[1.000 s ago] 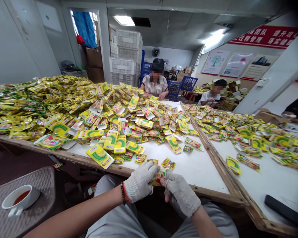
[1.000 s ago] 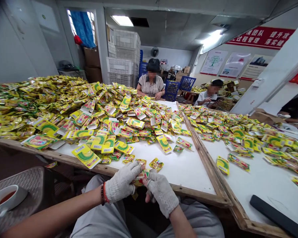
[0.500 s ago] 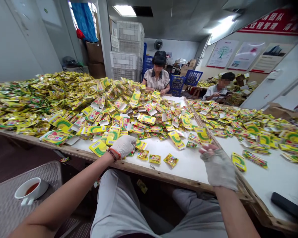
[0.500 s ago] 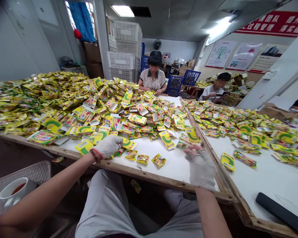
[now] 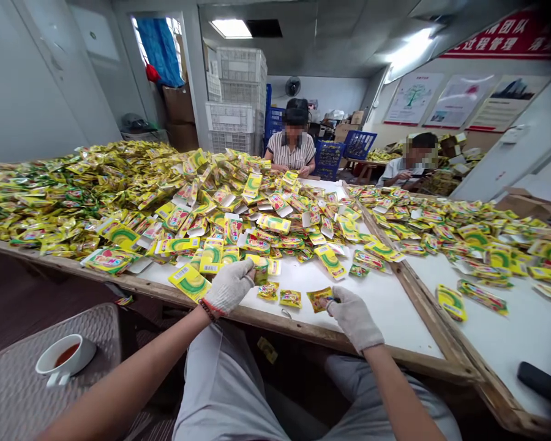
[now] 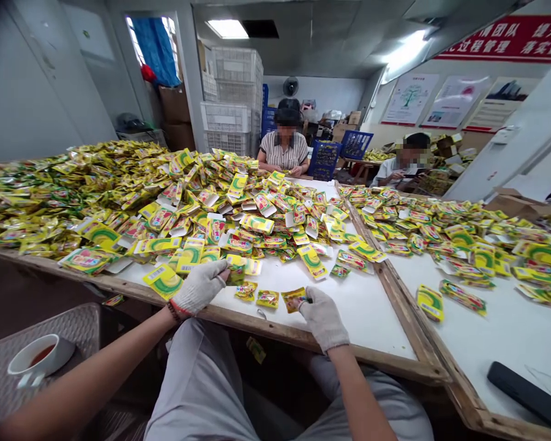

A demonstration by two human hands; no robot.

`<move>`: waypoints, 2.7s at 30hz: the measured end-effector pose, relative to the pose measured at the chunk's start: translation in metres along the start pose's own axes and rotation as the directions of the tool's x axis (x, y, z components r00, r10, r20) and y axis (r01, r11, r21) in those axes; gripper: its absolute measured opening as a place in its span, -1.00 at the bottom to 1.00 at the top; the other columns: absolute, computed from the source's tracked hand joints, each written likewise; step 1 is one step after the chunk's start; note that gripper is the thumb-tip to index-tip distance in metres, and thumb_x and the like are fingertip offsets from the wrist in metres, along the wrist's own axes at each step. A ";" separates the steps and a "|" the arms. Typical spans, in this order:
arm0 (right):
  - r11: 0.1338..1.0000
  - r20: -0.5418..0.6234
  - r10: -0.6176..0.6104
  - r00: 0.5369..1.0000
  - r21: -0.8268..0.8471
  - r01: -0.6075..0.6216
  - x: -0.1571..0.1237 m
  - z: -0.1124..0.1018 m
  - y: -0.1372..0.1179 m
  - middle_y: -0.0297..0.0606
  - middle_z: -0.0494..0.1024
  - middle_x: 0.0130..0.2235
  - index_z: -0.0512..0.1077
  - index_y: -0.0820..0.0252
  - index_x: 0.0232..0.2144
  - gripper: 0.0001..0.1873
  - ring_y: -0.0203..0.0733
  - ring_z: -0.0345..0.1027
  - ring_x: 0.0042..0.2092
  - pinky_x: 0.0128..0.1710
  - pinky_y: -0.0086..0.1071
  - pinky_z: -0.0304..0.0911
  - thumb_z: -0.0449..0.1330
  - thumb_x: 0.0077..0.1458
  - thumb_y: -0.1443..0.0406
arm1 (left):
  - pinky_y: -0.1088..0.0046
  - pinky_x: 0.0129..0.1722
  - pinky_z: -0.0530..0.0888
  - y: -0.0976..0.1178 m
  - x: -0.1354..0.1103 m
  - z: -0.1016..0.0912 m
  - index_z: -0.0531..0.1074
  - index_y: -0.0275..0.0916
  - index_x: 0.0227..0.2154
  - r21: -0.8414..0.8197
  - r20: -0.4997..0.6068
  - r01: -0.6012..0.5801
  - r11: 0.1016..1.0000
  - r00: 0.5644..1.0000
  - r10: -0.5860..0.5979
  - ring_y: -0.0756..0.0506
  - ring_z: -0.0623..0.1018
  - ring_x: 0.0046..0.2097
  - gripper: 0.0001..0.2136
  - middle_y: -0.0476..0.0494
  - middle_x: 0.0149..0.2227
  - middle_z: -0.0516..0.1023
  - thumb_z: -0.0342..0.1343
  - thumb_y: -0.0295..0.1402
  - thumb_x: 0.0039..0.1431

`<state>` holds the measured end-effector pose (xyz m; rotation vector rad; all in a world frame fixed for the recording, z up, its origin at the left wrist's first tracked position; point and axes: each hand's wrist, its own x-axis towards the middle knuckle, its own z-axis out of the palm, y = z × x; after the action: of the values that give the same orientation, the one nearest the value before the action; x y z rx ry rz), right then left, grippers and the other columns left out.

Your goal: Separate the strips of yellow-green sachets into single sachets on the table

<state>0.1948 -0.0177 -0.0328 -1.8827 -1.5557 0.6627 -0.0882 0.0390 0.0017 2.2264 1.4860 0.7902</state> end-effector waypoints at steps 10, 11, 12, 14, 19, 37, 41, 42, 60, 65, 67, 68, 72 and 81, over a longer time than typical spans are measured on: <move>0.807 -0.130 -0.010 0.991 0.584 0.085 -0.028 0.039 -0.052 -0.24 0.53 -0.43 0.43 0.23 -0.37 -0.61 -0.22 0.34 -0.48 -0.50 -0.38 0.27 0.20 -0.03 0.01 | 0.36 -0.39 0.54 0.051 -0.022 0.047 0.28 -0.25 -0.31 -0.889 0.357 0.382 0.253 0.923 -0.141 -0.08 0.57 -0.41 -0.75 -0.08 -0.38 0.51 0.17 -0.35 -0.07; 0.820 -0.153 -0.016 0.988 0.563 0.100 -0.028 0.039 -0.050 -0.25 0.53 -0.45 0.43 0.23 -0.38 -0.62 -0.22 0.33 -0.49 -0.50 -0.38 0.26 0.19 -0.02 0.01 | 0.34 -0.41 0.54 0.052 -0.021 0.047 0.27 -0.24 -0.28 -0.882 0.406 0.427 0.200 0.903 -0.139 -0.09 0.57 -0.43 -0.72 -0.08 -0.38 0.52 0.19 -0.35 -0.08; 0.826 -0.170 -0.024 0.985 0.552 0.116 -0.029 0.039 -0.049 -0.24 0.53 -0.44 0.43 0.23 -0.38 -0.63 -0.21 0.34 -0.47 -0.48 -0.37 0.27 0.19 -0.01 0.02 | 0.34 -0.44 0.53 0.053 -0.020 0.047 0.26 -0.23 -0.25 -0.870 0.446 0.464 0.164 0.885 -0.136 -0.09 0.57 -0.44 -0.67 -0.08 -0.38 0.52 0.21 -0.34 -0.08; 0.826 -0.207 -0.027 0.978 0.546 0.138 -0.030 0.041 -0.047 -0.21 0.56 -0.37 0.43 0.22 -0.34 -0.64 -0.17 0.38 -0.39 -0.41 -0.35 0.31 0.17 0.01 0.03 | 0.35 -0.46 0.52 0.055 -0.019 0.049 0.24 -0.21 -0.20 -0.862 0.477 0.491 0.130 0.870 -0.123 -0.09 0.56 -0.45 -0.61 -0.08 -0.36 0.52 0.24 -0.31 -0.09; 0.870 -0.323 0.023 0.946 0.473 0.140 -0.035 0.051 -0.045 -0.18 0.56 -0.35 0.40 0.19 -0.38 -0.66 -0.11 0.42 -0.32 -0.31 -0.30 0.34 0.14 0.02 0.02 | 0.44 -0.38 0.48 0.060 -0.022 0.068 0.20 -0.22 -0.33 -0.919 0.292 0.309 0.244 0.951 -0.104 -0.02 0.52 -0.41 -0.61 -0.01 -0.40 0.48 0.30 -0.24 -0.11; 0.854 -0.149 0.016 0.989 0.516 0.064 -0.017 0.022 -0.032 -0.17 0.54 -0.34 0.41 0.26 -0.31 -0.60 -0.14 0.43 -0.41 -0.56 -0.37 0.36 0.18 -0.05 0.04 | 0.02 0.08 0.26 -0.016 0.058 0.031 0.42 -0.27 -0.21 0.103 0.143 -0.183 0.978 0.975 0.168 -0.29 0.44 -0.01 -0.71 -0.31 -0.16 0.49 0.08 -0.57 -0.05; 0.831 -0.125 -0.071 0.990 0.542 0.128 -0.008 0.016 -0.035 -0.14 0.55 -0.25 0.41 0.26 -0.21 -0.55 -0.17 0.43 -0.38 -0.51 -0.37 0.38 0.19 -0.05 0.04 | 0.28 0.07 0.33 -0.001 0.049 0.025 0.40 -0.17 -0.09 -0.009 0.096 -0.234 0.972 0.968 0.234 -0.18 0.46 0.00 -0.69 -0.18 -0.08 0.50 0.03 -0.48 0.07; 0.828 -0.110 -0.092 0.990 0.543 0.138 -0.006 0.015 -0.037 -0.15 0.55 -0.25 0.42 0.25 -0.20 -0.55 -0.18 0.43 -0.40 -0.52 -0.38 0.37 0.20 -0.04 0.04 | 0.34 0.03 0.36 0.006 0.042 0.023 0.41 -0.13 -0.10 -0.047 0.086 -0.257 0.965 0.962 0.260 -0.15 0.48 -0.04 -0.71 -0.13 -0.10 0.52 0.01 -0.45 0.10; 0.949 -0.097 -0.228 0.969 0.200 0.243 -0.025 0.006 -0.035 -0.22 0.56 -0.35 0.49 0.20 -0.35 -0.71 -0.13 0.41 -0.33 -0.36 -0.33 0.32 0.17 0.02 0.10 | 0.31 -0.06 0.37 0.047 -0.017 0.028 0.20 -0.19 0.08 0.020 0.226 -0.423 0.906 0.884 0.409 -0.19 0.37 -0.05 -0.38 -0.17 -0.06 0.32 0.15 -0.41 -0.14; 0.966 -0.117 -0.248 0.962 0.042 0.254 -0.028 -0.002 -0.043 -0.23 0.56 -0.38 0.49 0.16 -0.39 -0.81 -0.12 0.40 -0.33 -0.32 -0.31 0.27 0.15 0.01 0.20 | 0.24 -0.10 0.36 0.059 -0.020 0.031 0.21 -0.20 0.08 0.195 0.255 -0.436 0.879 0.887 0.384 -0.24 0.34 -0.05 -0.37 -0.20 -0.06 0.33 0.14 -0.44 -0.16; 0.974 -0.144 -0.166 0.975 0.129 0.185 -0.032 -0.004 -0.044 -0.25 0.56 -0.37 0.46 0.16 -0.29 -0.76 -0.16 0.39 -0.40 -0.41 -0.35 0.27 0.12 0.03 0.17 | 0.20 -0.11 0.35 0.061 -0.020 0.032 0.19 -0.22 0.11 0.256 0.231 -0.407 0.877 0.907 0.353 -0.27 0.33 -0.05 -0.36 -0.23 -0.04 0.32 0.14 -0.44 -0.15; 0.973 -0.133 -0.135 0.982 0.170 0.157 -0.034 -0.004 -0.044 -0.27 0.55 -0.39 0.44 0.16 -0.27 -0.74 -0.19 0.38 -0.44 -0.47 -0.37 0.25 0.11 0.03 0.15 | 0.19 -0.11 0.35 0.061 -0.020 0.033 0.19 -0.22 0.11 0.271 0.227 -0.398 0.877 0.911 0.344 -0.29 0.33 -0.04 -0.36 -0.24 -0.04 0.32 0.14 -0.43 -0.14; 0.979 -0.235 -0.191 0.953 0.025 0.202 -0.037 -0.001 -0.040 -0.26 0.51 -0.47 0.41 0.14 -0.51 -0.83 -0.19 0.33 -0.45 -0.44 -0.38 0.21 0.11 -0.03 0.19 | 0.18 -0.09 0.34 0.063 -0.023 0.038 0.16 -0.18 0.14 0.186 0.256 -0.423 0.887 0.892 0.372 -0.27 0.33 -0.03 -0.33 -0.22 -0.03 0.32 0.14 -0.43 -0.14; 0.956 0.111 -0.089 0.990 0.289 0.053 -0.049 -0.004 -0.047 -0.44 0.44 -0.66 0.48 0.16 -0.22 -0.67 -0.29 0.18 -0.67 -0.57 -0.41 0.12 0.08 0.05 0.12 | 0.24 -0.07 0.36 0.057 -0.023 0.048 0.17 -0.22 0.12 -0.009 0.185 -0.353 0.936 0.919 0.348 -0.21 0.35 -0.05 -0.38 -0.21 -0.05 0.32 0.12 -0.42 -0.09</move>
<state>0.1564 -0.0604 0.0041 -1.5902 -1.5032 0.9330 -0.0236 -0.0036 -0.0093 2.5457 1.0291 0.6440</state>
